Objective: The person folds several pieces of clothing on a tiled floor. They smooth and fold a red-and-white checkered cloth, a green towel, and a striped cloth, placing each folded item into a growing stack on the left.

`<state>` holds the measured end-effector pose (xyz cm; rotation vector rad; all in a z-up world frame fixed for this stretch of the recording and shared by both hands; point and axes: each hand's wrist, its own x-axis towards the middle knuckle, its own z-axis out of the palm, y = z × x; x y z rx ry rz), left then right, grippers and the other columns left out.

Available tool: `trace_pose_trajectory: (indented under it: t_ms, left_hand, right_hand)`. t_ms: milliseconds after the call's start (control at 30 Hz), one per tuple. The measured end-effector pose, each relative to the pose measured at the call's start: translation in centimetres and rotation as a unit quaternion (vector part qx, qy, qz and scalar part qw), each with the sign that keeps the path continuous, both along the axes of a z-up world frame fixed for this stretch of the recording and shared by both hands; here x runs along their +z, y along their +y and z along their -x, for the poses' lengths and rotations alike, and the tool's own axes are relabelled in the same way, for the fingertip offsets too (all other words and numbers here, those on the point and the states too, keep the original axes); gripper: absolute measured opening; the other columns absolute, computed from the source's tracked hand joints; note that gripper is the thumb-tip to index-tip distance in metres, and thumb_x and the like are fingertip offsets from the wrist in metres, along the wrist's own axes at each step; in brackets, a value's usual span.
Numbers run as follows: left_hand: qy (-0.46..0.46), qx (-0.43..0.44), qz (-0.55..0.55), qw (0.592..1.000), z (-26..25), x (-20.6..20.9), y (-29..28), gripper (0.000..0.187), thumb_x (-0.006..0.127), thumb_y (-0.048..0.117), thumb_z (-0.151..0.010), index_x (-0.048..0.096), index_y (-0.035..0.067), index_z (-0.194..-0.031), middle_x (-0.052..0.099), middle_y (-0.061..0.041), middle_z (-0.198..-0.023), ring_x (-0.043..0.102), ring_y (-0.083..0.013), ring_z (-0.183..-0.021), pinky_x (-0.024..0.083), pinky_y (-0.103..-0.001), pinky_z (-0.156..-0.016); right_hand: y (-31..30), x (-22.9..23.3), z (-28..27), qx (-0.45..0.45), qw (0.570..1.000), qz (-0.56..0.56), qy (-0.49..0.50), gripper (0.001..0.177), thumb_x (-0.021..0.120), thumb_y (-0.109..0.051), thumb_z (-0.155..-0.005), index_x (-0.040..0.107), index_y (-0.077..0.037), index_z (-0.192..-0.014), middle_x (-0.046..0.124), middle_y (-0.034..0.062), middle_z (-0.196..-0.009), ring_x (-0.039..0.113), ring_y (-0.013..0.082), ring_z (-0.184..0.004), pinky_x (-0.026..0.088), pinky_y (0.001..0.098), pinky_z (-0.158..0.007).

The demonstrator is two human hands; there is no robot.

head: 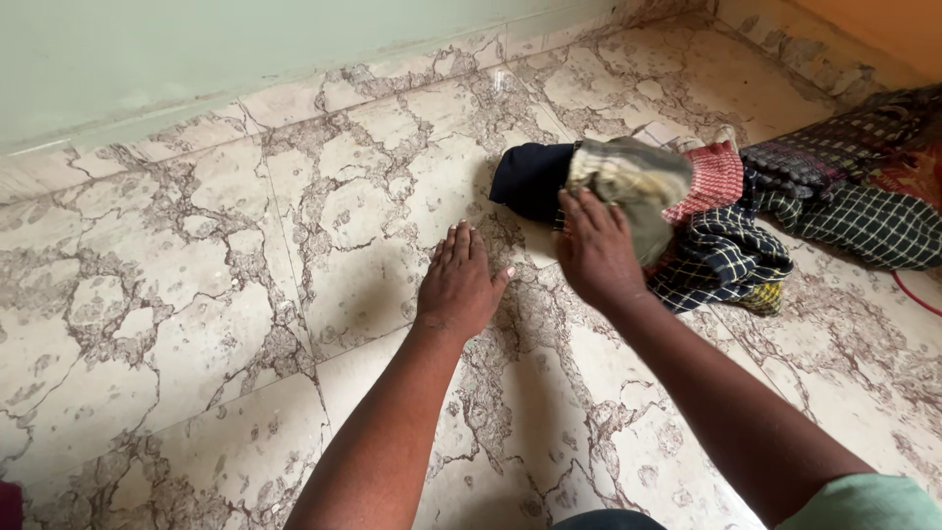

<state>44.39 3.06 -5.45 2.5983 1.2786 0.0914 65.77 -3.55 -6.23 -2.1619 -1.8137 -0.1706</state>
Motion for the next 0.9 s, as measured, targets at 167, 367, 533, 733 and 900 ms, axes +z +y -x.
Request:
trace_pose_trajectory:
  t_ms: [167, 367, 533, 733, 900]
  left_hand:
    - [0.007, -0.003, -0.014, 1.0, 0.6, 1.3, 0.1, 0.085, 0.05, 0.047, -0.103, 0.014, -0.006, -0.158, 0.009, -0.024, -0.169, 0.011, -0.0335, -0.157, 0.011, -0.041, -0.127]
    - [-0.004, 0.034, -0.033, 0.999, 3.8, 1.3, 0.7, 0.074, 0.054, 0.009, -0.099, 0.016, -0.002, -0.161, 0.011, -0.018, -0.172, 0.014, -0.0303, -0.158, 0.015, -0.038, -0.127]
    - [-0.043, 0.053, -0.014, 0.998, 6.1, 0.9, 0.8, 0.068, 0.05, 0.003, -0.1, 0.025, 0.011, -0.163, 0.016, -0.009, -0.174, 0.021, -0.0282, -0.156, 0.023, -0.04, -0.126]
    - [-0.109, 0.013, 0.017, 0.994, 6.5, 0.5, 0.5, 0.051, 0.05, 0.019, -0.103, 0.038, 0.019, -0.153, 0.028, -0.006, -0.168, 0.025, -0.0263, -0.155, 0.026, -0.041, -0.123]
    - [-0.055, -0.065, 0.059, 0.995, 8.0, 0.0, 0.5, 0.033, 0.053, 0.018, -0.101, 0.065, 0.015, -0.131, 0.06, -0.01, -0.144, 0.046, -0.0296, -0.145, 0.027, -0.038, -0.13]
  right_hand:
    - [-0.6, 2.4, 4.7, 0.058, 0.998, -0.026, 0.001, 0.056, 0.046, -0.03, -0.106, 0.038, -0.009, -0.157, 0.044, 0.0176, -0.16, 0.04, 0.0318, -0.148, 0.021, 0.0506, -0.125]
    - [-2.8, 5.1, 9.5, 0.124, 0.988, -0.018, 0.095, 0.047, 0.055, -0.031, -0.102, 0.055, -0.011, -0.146, 0.059, 0.0143, -0.146, 0.055, 0.0301, -0.136, 0.035, 0.0476, -0.119]
    - [-5.2, 7.7, 12.3, 0.101, 0.958, 0.046, 0.265, 0.042, 0.067, -0.032, -0.094, 0.066, -0.021, -0.135, 0.063, 0.0072, -0.143, 0.07, 0.0254, -0.116, 0.057, 0.0397, -0.103]
    - [-6.6, 9.9, 12.7, 0.172, 0.906, 0.056, 0.382, 0.041, 0.073, -0.025, -0.089, 0.07, -0.018, -0.129, 0.072, 0.0101, -0.13, 0.072, 0.0231, -0.117, 0.059, 0.0399, -0.103]
    - [-6.2, 10.6, 11.5, 0.222, 0.894, 0.022, 0.39, 0.031, 0.072, -0.022, -0.095, 0.075, -0.011, -0.124, 0.075, 0.013, -0.13, 0.067, 0.0245, -0.127, 0.053, 0.0415, -0.109]
